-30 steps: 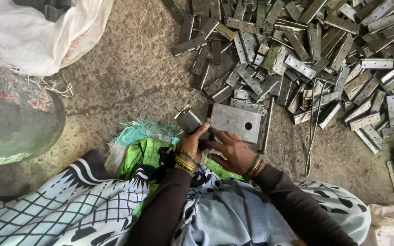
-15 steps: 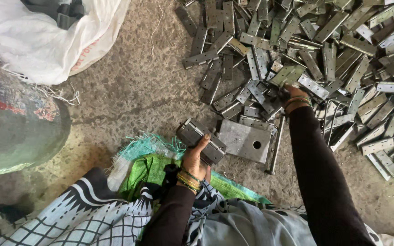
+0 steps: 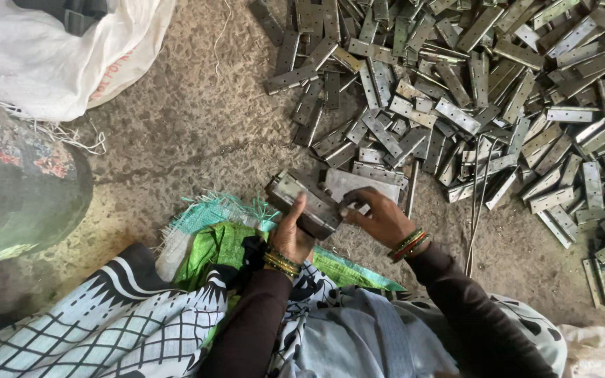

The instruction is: The person sits on the floor and repeatedly picks up metal hinge plates and cylindrical pins from a large pile. They place a hinge plate on a metal block, insert a pin, and strike it with a hammer to secure it. The assembled hinges are then placed into a bucket.

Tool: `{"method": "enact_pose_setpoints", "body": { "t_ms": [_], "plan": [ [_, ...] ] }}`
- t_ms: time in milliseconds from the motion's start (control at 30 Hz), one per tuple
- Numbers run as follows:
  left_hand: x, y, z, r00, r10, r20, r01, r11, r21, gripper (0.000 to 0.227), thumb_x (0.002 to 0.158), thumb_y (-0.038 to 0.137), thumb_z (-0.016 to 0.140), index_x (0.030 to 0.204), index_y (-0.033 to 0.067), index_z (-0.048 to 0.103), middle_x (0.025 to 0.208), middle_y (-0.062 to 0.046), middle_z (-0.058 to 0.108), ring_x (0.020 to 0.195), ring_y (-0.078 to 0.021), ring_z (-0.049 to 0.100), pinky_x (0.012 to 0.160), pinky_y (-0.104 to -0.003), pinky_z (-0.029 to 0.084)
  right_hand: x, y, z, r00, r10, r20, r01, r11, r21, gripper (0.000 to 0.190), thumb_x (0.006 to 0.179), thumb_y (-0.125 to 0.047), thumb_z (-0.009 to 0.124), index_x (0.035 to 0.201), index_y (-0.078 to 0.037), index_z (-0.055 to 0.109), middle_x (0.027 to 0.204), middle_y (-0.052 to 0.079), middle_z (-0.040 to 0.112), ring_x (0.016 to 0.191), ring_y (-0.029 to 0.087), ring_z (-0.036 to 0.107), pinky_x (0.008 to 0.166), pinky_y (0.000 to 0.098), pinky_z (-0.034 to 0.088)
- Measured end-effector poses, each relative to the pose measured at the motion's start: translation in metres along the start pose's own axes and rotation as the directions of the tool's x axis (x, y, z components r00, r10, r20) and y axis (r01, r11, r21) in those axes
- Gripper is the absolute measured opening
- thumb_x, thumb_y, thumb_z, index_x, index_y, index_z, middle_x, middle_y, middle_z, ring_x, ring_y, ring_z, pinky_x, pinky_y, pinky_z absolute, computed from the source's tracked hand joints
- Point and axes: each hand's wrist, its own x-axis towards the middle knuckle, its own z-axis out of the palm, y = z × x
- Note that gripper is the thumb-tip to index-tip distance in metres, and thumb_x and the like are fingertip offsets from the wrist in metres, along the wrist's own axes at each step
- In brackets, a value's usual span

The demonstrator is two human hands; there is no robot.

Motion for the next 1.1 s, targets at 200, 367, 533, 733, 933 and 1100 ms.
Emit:
{"method": "enact_pose_setpoints", "body": {
  "t_ms": [200,367,533,733,933,1100],
  "plan": [
    [0.006,0.0,-0.008,0.991,0.133,0.02,-0.129,0.985,-0.114,0.042,0.076,0.022,0.09,0.112,0.01,0.072,0.114,-0.004,0.069,0.107,-0.024,0.061,0.096,-0.044,0.05,0.069,0.1,-0.053,0.898,0.384,-0.213,-0.439,0.804,-0.402,0.033,0.104,-0.029,0.063,0.136,-0.021,0.067,0.136,0.004,0.069,0.117,0.025,0.068,0.099,0.0421,0.059],
    [0.0,0.012,0.002,0.98,0.18,-0.082,-0.182,0.983,-0.009,0.047,0.067,0.026,0.088,0.11,0.0116,0.074,0.113,0.0,0.072,0.105,-0.0171,0.067,0.092,-0.039,0.055,0.085,0.153,-0.086,0.978,-0.037,-0.205,-0.128,0.669,-0.732,0.059,0.086,-0.015,0.073,0.142,-0.029,0.06,0.153,0.0,0.051,0.138,0.025,0.044,0.106,0.0595,0.03],
    [-0.007,0.008,0.015,0.986,0.143,-0.082,-0.143,0.99,0.017,0.049,0.07,0.028,0.091,0.112,0.0141,0.07,0.106,-0.001,0.068,0.099,-0.0202,0.064,0.088,-0.042,0.053,0.07,0.16,-0.098,0.986,0.091,-0.14,-0.167,0.59,-0.79,0.055,0.074,-0.045,0.085,0.121,-0.025,0.066,0.132,0.004,0.064,0.128,0.028,0.05,0.111,0.0517,0.031],
    [-0.004,0.007,0.021,0.992,0.103,-0.072,-0.102,0.995,0.009,0.055,0.065,0.028,0.091,0.114,0.0132,0.071,0.109,-0.001,0.07,0.102,-0.0194,0.067,0.09,-0.042,0.055,0.044,0.141,-0.087,0.945,0.222,-0.239,-0.321,0.756,-0.571,0.018,0.097,-0.031,0.074,0.112,-0.023,0.07,0.099,-0.001,0.078,0.079,0.019,0.072,0.08,0.0415,0.055],
    [0.005,0.004,0.007,0.99,0.134,-0.031,-0.133,0.99,0.048,0.057,0.07,0.029,0.089,0.12,0.0103,0.071,0.119,-0.003,0.07,0.11,-0.0199,0.065,0.095,-0.042,0.053,-0.014,0.072,-0.078,0.746,-0.164,-0.646,-0.083,0.939,-0.335,0.04,0.091,-0.013,0.078,0.128,-0.011,0.062,0.104,0.009,0.078,0.087,0.019,0.073,0.071,0.0355,0.058],
    [0.011,-0.005,0.005,0.99,0.139,0.014,-0.139,0.99,0.033,0.049,0.074,0.027,0.088,0.118,0.0107,0.073,0.121,-0.003,0.07,0.113,-0.0202,0.064,0.099,-0.041,0.052,-0.01,0.044,-0.02,0.748,-0.308,-0.588,-0.04,0.863,-0.503,0.057,0.101,0.004,0.067,0.15,-0.023,0.06,0.112,0.014,0.071,0.086,0.024,0.067,0.061,0.0344,0.06]
  ]
}}
